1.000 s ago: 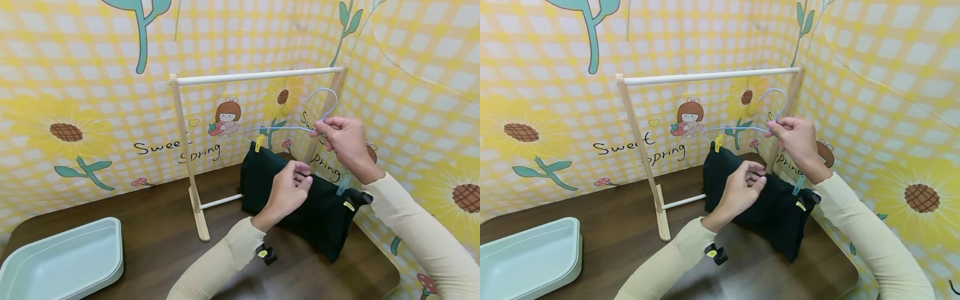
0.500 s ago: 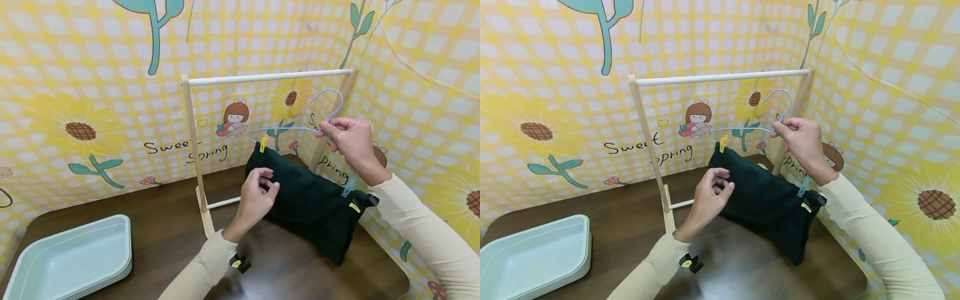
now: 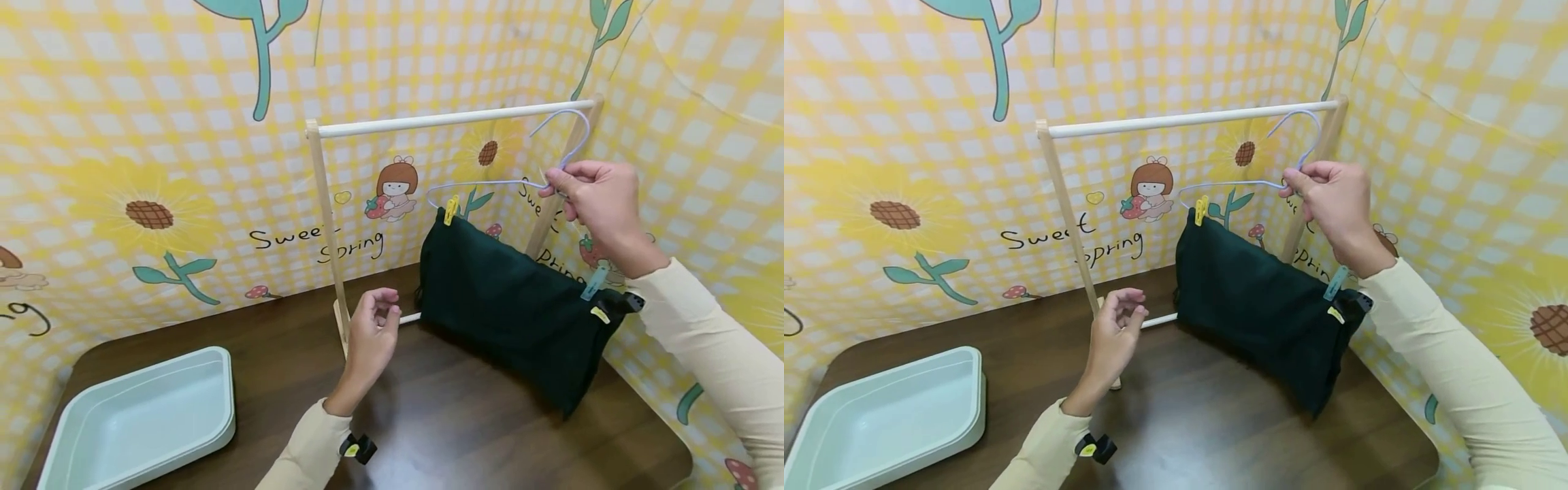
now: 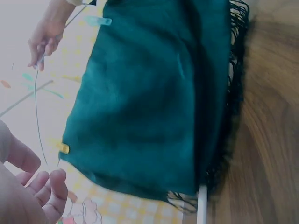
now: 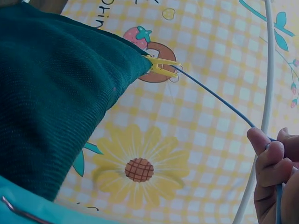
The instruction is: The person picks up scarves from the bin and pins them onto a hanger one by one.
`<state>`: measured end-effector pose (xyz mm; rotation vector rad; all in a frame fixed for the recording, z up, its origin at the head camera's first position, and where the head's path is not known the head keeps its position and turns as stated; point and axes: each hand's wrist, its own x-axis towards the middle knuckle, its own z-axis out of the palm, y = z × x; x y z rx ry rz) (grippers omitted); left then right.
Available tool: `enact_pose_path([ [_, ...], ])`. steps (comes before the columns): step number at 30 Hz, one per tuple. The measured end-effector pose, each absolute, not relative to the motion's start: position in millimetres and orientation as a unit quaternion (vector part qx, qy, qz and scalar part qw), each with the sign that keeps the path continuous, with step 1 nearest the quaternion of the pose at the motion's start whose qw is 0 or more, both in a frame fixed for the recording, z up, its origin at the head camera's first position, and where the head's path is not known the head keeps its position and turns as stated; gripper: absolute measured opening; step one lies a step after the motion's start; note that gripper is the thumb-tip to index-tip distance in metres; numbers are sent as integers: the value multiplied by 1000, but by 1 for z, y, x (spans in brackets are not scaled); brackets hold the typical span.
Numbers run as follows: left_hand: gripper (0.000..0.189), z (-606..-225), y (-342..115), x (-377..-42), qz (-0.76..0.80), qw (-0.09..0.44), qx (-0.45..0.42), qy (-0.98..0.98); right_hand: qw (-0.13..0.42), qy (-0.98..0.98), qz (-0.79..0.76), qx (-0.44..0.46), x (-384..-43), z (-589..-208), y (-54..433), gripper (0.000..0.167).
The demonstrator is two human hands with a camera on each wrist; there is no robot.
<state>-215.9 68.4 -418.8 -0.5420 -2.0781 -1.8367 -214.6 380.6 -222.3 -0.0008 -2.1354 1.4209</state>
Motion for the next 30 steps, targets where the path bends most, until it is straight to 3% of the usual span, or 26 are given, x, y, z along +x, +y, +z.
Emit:
enact_pose_path([
  [30,29,-439,-3,-215,-604,204,-107,-763,283,-794,537,-26,-232,-188,397,13],
])
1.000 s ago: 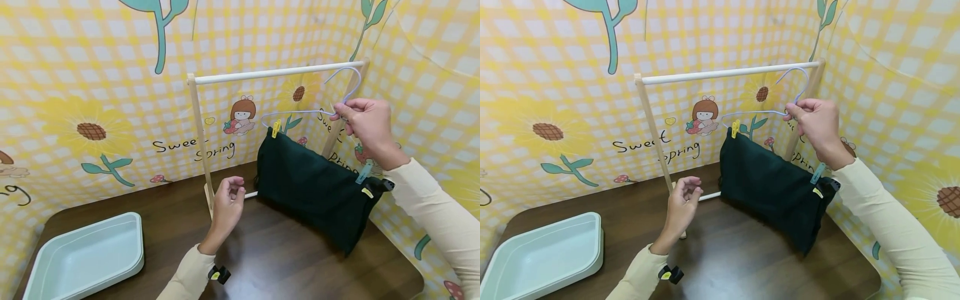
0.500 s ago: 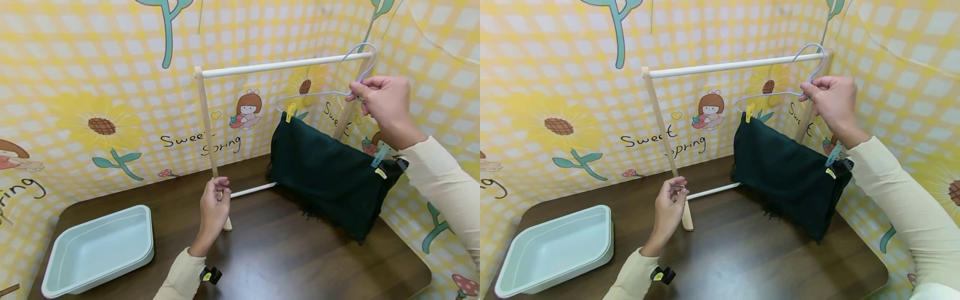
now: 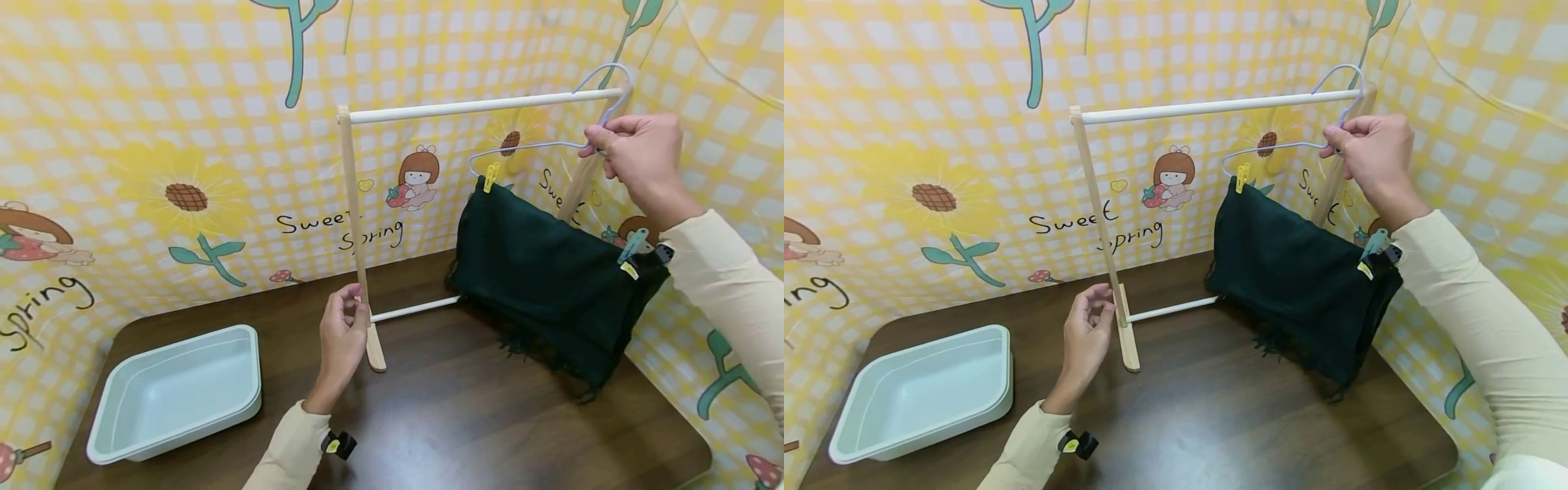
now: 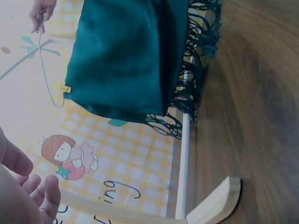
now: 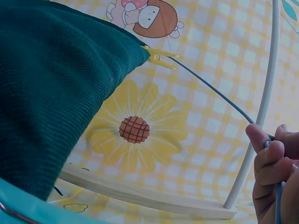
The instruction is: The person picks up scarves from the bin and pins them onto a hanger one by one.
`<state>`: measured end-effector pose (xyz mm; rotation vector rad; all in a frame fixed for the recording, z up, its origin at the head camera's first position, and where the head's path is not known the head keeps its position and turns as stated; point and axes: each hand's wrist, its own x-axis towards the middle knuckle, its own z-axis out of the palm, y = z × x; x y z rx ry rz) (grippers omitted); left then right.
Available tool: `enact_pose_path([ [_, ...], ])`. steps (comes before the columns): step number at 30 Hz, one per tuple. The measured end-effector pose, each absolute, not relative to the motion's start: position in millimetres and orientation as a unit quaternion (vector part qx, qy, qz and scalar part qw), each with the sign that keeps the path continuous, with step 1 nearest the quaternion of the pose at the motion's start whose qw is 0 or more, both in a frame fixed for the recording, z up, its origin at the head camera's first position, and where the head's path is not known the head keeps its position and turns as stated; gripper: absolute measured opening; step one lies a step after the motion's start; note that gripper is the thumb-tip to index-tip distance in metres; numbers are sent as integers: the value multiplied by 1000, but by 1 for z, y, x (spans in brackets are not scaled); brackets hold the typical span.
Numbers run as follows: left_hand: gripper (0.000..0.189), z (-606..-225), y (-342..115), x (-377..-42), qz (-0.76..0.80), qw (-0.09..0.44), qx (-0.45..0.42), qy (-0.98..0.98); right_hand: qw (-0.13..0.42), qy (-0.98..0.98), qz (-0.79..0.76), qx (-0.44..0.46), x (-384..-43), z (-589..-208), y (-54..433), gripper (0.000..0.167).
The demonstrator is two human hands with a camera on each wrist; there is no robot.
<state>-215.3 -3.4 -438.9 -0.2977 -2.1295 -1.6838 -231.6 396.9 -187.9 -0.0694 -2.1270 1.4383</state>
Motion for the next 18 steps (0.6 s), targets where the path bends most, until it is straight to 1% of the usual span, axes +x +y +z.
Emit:
enact_pose_path([
  [5,29,-441,-3,-223,-614,196,-104,-757,290,-800,524,-39,-225,-186,407,13],
  [11,34,-454,-3,-227,-614,192,-103,-759,281,-816,499,-70,-217,-184,415,12],
  [18,37,-465,-1,-240,-609,194,-106,-762,289,-814,498,-73,-213,-175,416,10],
])
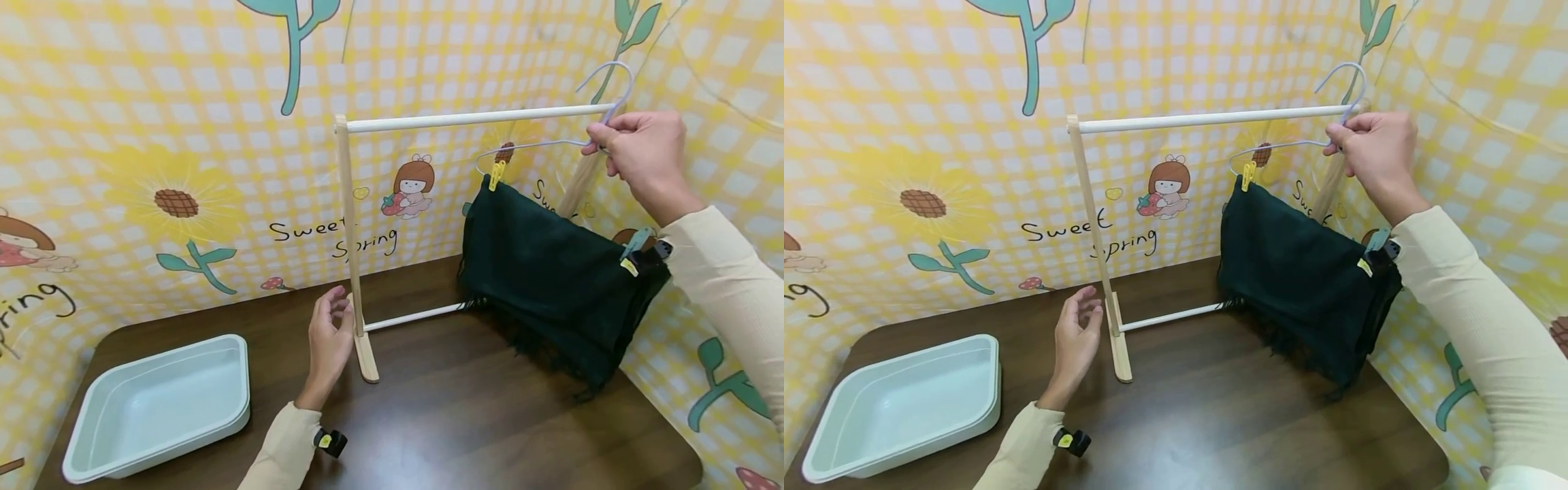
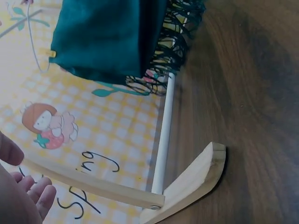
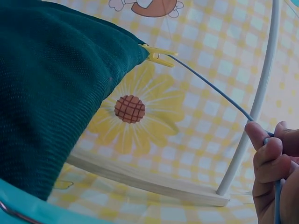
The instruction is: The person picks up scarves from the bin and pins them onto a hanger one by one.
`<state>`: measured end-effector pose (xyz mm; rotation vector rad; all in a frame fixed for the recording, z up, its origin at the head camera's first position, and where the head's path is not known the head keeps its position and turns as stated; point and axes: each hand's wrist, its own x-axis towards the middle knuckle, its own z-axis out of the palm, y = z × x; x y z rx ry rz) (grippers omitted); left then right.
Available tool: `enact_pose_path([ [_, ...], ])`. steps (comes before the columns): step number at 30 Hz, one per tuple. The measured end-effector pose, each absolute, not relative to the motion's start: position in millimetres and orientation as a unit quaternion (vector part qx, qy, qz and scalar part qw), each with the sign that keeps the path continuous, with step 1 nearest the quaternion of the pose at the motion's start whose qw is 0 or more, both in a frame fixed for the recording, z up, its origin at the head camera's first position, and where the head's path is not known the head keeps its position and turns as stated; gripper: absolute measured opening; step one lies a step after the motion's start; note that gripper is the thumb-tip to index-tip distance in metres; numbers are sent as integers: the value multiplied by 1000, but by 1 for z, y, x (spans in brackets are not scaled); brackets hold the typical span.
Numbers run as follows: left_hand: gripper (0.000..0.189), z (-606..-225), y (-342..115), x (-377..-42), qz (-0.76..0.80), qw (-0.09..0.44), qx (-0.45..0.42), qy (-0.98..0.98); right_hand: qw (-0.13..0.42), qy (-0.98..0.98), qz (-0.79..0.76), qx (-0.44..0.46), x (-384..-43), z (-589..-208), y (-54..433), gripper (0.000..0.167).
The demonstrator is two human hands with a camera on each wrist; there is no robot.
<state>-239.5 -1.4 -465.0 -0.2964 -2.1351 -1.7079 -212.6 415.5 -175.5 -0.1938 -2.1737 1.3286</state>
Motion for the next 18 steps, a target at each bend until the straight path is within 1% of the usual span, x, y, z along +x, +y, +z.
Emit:
enact_pose_path([
  [6,41,-473,-4,-248,-608,209,-93,-760,284,-820,492,-70,-216,-173,414,13],
  [11,48,-473,-6,-259,-617,221,-128,-744,289,-825,482,-64,-221,-170,411,18],
  [14,46,-474,-6,-264,-610,240,-129,-744,284,-826,485,-53,-227,-168,408,19],
  [18,40,-476,-8,-266,-598,253,-103,-754,280,-831,477,-56,-232,-171,406,19],
])
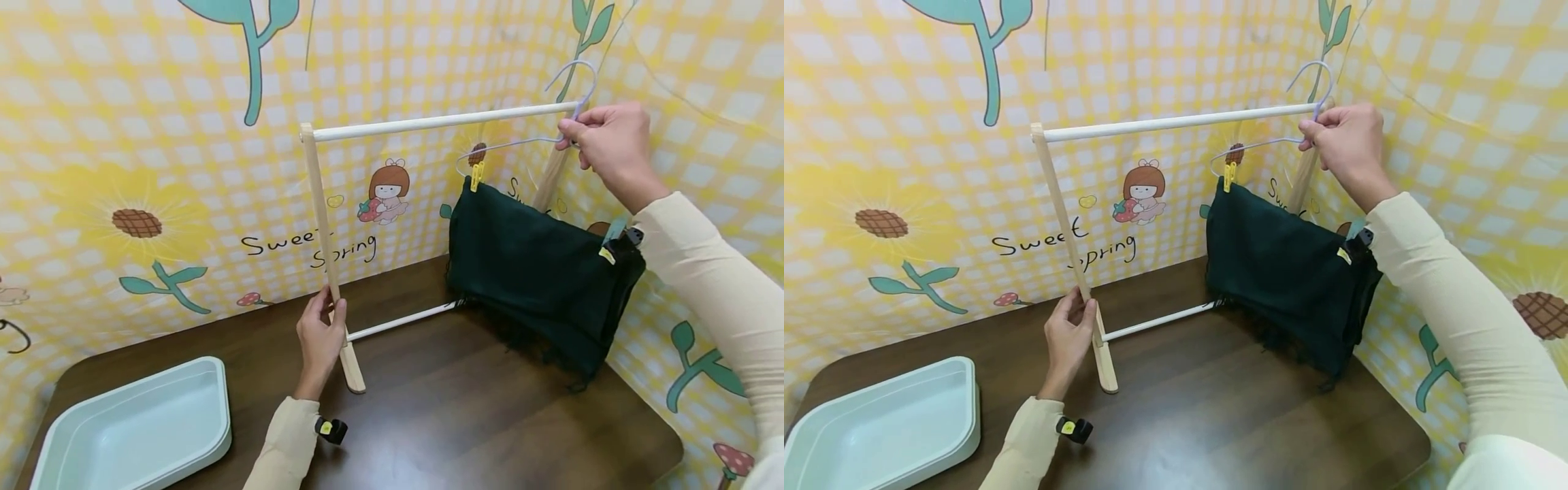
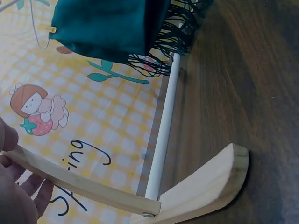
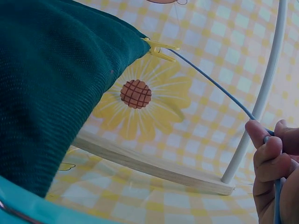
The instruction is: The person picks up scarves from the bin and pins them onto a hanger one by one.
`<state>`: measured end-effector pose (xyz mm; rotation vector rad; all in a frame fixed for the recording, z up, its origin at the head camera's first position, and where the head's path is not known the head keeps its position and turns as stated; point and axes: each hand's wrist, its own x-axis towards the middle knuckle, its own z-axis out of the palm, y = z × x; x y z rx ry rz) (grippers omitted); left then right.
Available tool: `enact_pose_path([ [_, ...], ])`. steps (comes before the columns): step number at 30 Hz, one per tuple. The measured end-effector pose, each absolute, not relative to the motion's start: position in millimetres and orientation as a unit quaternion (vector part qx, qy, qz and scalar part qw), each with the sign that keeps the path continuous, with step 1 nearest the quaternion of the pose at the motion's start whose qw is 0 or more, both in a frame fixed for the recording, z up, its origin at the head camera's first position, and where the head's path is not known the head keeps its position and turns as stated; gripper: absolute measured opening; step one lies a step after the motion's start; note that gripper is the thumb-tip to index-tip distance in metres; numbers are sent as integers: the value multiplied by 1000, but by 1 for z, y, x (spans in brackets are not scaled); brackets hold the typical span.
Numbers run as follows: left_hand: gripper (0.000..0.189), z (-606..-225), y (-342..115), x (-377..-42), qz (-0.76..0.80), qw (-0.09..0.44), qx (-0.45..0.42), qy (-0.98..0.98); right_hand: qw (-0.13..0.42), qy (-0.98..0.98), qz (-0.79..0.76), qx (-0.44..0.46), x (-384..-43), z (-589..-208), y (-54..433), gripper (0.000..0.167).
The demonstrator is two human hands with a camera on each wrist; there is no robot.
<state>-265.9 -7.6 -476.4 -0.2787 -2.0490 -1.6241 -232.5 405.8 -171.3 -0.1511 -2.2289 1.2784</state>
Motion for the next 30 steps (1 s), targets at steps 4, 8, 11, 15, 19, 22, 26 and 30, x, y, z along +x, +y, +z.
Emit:
enact_pose_path([
  [4,34,-480,-7,-267,-594,245,-81,-762,283,-827,482,-60,-236,-175,406,19],
  [8,27,-480,-9,-268,-581,246,-62,-773,284,-819,495,-57,-241,-174,406,18],
  [11,24,-476,-11,-270,-574,239,-71,-780,287,-814,502,-54,-245,-172,407,16],
  [15,25,-470,-11,-273,-570,222,-91,-786,290,-814,500,-56,-249,-168,411,13],
  [19,25,-465,-9,-275,-560,222,-92,-793,285,-816,498,-67,-252,-165,417,13],
  [22,24,-463,-7,-277,-554,227,-94,-796,283,-811,505,-78,-252,-162,422,13],
  [26,24,-461,-3,-277,-551,229,-99,-796,276,-812,504,-99,-248,-160,427,12],
  [30,24,-462,0,-275,-546,230,-99,-799,270,-824,486,-112,-247,-163,433,12],
])
